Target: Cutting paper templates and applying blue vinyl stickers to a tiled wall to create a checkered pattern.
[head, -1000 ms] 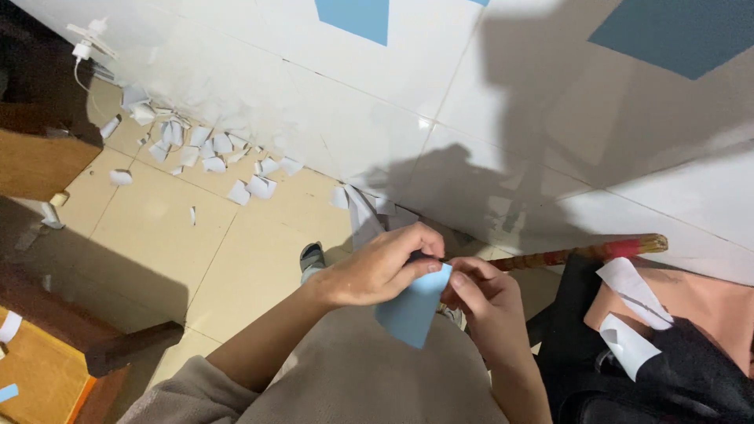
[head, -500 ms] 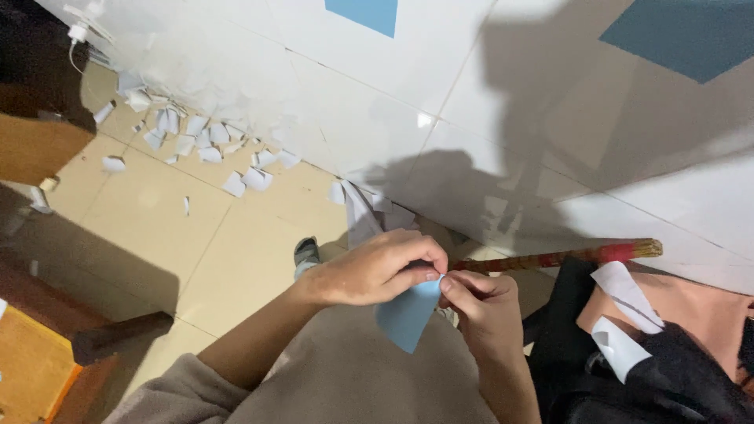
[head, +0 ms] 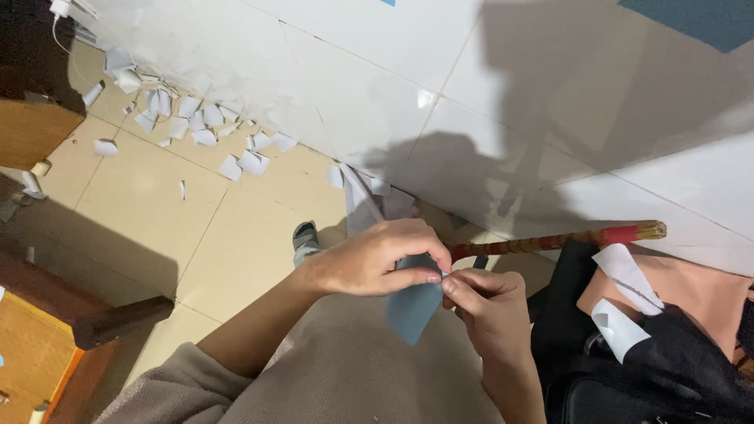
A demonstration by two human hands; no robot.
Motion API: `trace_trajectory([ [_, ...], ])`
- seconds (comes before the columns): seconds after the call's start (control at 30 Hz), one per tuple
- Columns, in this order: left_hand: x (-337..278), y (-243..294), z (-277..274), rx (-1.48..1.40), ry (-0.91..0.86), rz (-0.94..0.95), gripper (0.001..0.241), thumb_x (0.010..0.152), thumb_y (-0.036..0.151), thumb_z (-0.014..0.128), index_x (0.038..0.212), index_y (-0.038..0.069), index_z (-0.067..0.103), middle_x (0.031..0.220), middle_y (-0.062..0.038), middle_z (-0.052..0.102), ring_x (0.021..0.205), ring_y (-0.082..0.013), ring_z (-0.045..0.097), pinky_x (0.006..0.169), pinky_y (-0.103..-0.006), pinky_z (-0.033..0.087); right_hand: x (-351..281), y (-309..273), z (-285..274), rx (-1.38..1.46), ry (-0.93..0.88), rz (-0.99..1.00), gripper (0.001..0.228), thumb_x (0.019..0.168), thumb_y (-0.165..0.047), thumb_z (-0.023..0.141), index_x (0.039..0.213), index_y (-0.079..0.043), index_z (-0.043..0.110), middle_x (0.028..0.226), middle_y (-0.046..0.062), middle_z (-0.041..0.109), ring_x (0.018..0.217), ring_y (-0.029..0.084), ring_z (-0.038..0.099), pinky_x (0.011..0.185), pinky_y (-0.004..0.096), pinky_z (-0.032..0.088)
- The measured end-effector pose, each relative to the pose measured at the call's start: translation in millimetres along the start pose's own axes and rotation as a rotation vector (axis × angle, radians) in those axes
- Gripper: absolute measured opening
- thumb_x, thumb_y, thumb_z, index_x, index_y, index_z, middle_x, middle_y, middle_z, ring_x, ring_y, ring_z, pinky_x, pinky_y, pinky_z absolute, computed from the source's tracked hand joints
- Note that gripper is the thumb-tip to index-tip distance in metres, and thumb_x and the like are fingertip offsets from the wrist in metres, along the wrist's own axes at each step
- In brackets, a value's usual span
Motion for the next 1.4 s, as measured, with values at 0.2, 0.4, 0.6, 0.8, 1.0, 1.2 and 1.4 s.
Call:
trace_trajectory([
  [0.2, -3.9, -9.6, 8.2, -0.002, 0.03, 0.033, 0.012, 0.105, 0.022, 0.061, 0.114, 0.016, 0.063, 0.104, 0.0, 0.069, 0.095, -0.0186, 0.064, 0.09, -0.0351, 0.05, -1.3, 5.9, -3.0, 0.005, 0.022, 0.006, 0.014, 0.086, -0.008, 0.078, 0.077, 0.002, 0.081, 0.056, 0.01, 0.063, 0.056, 0.018, 0.048, 0.053, 0.037, 0.039],
  [0.4, -2.8, -7.2, 6.7, -0.005, 0.033, 0.064, 0.011, 0.104, 0.021, 0.062, 0.113, 0.015, 0.065, 0.106, 0.0, 0.07, 0.097, -0.0195, 0.065, 0.094, -0.0363, 0.051, -3.0, 6.4, -3.0, -0.03, 0.032, 0.017, 0.016, 0.084, -0.006, 0.078, 0.072, 0.005, 0.078, 0.054, 0.008, 0.058, 0.055, 0.017, 0.043, 0.052, 0.035, 0.036],
  [0.6, -5.3, -3.9, 7.9, 0.009, 0.056, 0.071, 0.009, 0.104, 0.019, 0.063, 0.112, 0.016, 0.065, 0.104, -0.001, 0.071, 0.096, -0.0225, 0.065, 0.092, -0.0382, 0.051, -6.7, 9.2, -4.4, -0.068, 0.061, 0.029, 0.018, 0.082, -0.001, 0.077, 0.065, 0.005, 0.077, 0.053, 0.01, 0.062, 0.055, 0.017, 0.05, 0.054, 0.036, 0.04],
  [0.8, -6.8, -7.3, 12.1, 0.024, 0.064, 0.008, 0.005, 0.102, 0.018, 0.066, 0.106, 0.017, 0.067, 0.1, 0.002, 0.071, 0.091, -0.0196, 0.065, 0.091, -0.0373, 0.049, -6.4, -1.2, 3.6, -0.164, 0.096, 0.054, 0.025, 0.079, 0.0, 0.077, 0.054, -0.001, 0.07, 0.048, 0.005, 0.057, 0.052, 0.013, 0.042, 0.052, 0.033, 0.034],
  [1.0, -7.4, -5.4, 9.9, -0.051, 0.05, 0.003, 0.005, 0.103, 0.019, 0.065, 0.108, 0.019, 0.066, 0.102, 0.003, 0.071, 0.092, -0.0184, 0.064, 0.094, -0.0363, 0.049, -7.8, -14.6, 8.5, -0.155, -0.064, 0.016, 0.034, 0.089, -0.028, 0.076, 0.063, -0.007, 0.073, 0.051, 0.002, 0.053, 0.051, 0.012, 0.039, 0.051, 0.032, 0.034],
  [1.2, -7.7, -5.0, 10.3, -0.035, 0.026, -0.039, 0.005, 0.101, 0.018, 0.066, 0.106, 0.017, 0.067, 0.1, 0.004, 0.071, 0.09, -0.018, 0.062, 0.09, -0.0346, 0.048, -9.9, -0.7, -3.3, -0.201, 0.019, 0.083, 0.023, 0.088, -0.006, 0.07, 0.066, -0.001, 0.077, 0.053, 0.009, 0.067, 0.052, 0.014, 0.054, 0.051, 0.032, 0.045],
  [1.4, -5.2, -5.1, 13.4, -0.017, 0.034, -0.017, 0.004, 0.102, 0.017, 0.065, 0.107, 0.016, 0.065, 0.098, 0.003, 0.071, 0.088, -0.0195, 0.064, 0.091, -0.0366, 0.05, -7.9, 8.4, -9.2, -0.129, 0.011, 0.053, 0.022, 0.087, -0.009, 0.074, 0.066, -0.001, 0.076, 0.054, 0.008, 0.066, 0.052, 0.013, 0.043, 0.05, 0.033, 0.036],
])
Point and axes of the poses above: each hand's wrist, its own x-axis towards the middle knuckle, its own z-axis out of the palm, y = z × x, the point moved 4 cm from there along x, towards the middle knuckle
